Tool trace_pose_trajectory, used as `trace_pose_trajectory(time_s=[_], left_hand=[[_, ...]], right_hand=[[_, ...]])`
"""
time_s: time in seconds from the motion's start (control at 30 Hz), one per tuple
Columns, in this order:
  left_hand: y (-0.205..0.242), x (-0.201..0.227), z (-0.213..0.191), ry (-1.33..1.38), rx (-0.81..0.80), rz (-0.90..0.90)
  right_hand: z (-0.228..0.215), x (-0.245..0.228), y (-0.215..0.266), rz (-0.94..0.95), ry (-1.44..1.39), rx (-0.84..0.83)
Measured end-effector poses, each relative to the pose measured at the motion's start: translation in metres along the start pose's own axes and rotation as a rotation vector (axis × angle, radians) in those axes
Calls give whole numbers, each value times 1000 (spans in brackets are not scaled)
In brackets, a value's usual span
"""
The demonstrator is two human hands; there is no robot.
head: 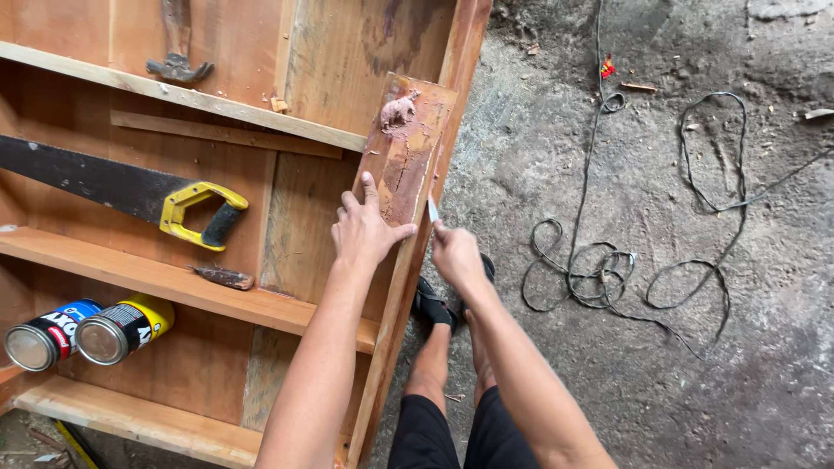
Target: The person applies a pink paste to joints and cracks of a wooden furniture frame using a small metal scraper.
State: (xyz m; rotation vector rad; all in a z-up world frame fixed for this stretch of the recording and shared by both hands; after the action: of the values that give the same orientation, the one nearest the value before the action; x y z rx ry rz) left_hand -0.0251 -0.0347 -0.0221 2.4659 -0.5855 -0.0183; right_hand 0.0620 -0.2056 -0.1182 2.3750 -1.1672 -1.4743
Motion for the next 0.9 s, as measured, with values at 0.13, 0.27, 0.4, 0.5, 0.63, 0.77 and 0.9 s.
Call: trace_pose_trajectory(time_s=[0.13,0.27,0.4,0.5,0.63,0.77,0.9], left_hand=[[2,-2,7,19,-16,-9],[1,0,4,25,5,2],[4,-3,9,26,3,-4],[2,-3,7,29,-1,2],[2,-6,10,38,-3,8],[-2,-5,10,33,-10,15],[0,-8,15,28,-7,6]], right_hand=[[35,3,36,-142,188,81],[28,4,63,4,252,-6],[15,-2,77,-51,108,229],[35,-6,74,-44,155,314],[69,-4,82,-42,273,222],[41,-3,97,-12,288,114],[-35,-10,56,-76,70,286]])
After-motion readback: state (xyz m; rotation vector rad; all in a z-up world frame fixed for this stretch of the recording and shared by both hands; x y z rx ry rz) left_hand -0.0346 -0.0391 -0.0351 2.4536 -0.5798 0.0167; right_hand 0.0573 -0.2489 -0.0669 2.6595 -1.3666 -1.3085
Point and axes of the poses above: each hand's wrist, its own y-axis away from the middle knuckle, its own z-axis out of the palm, x = y × z, the point moved 5 cm from there along -y, towards the middle knuckle, and after that the axes turned 2 degrees about -z, right-handed, at the moved point
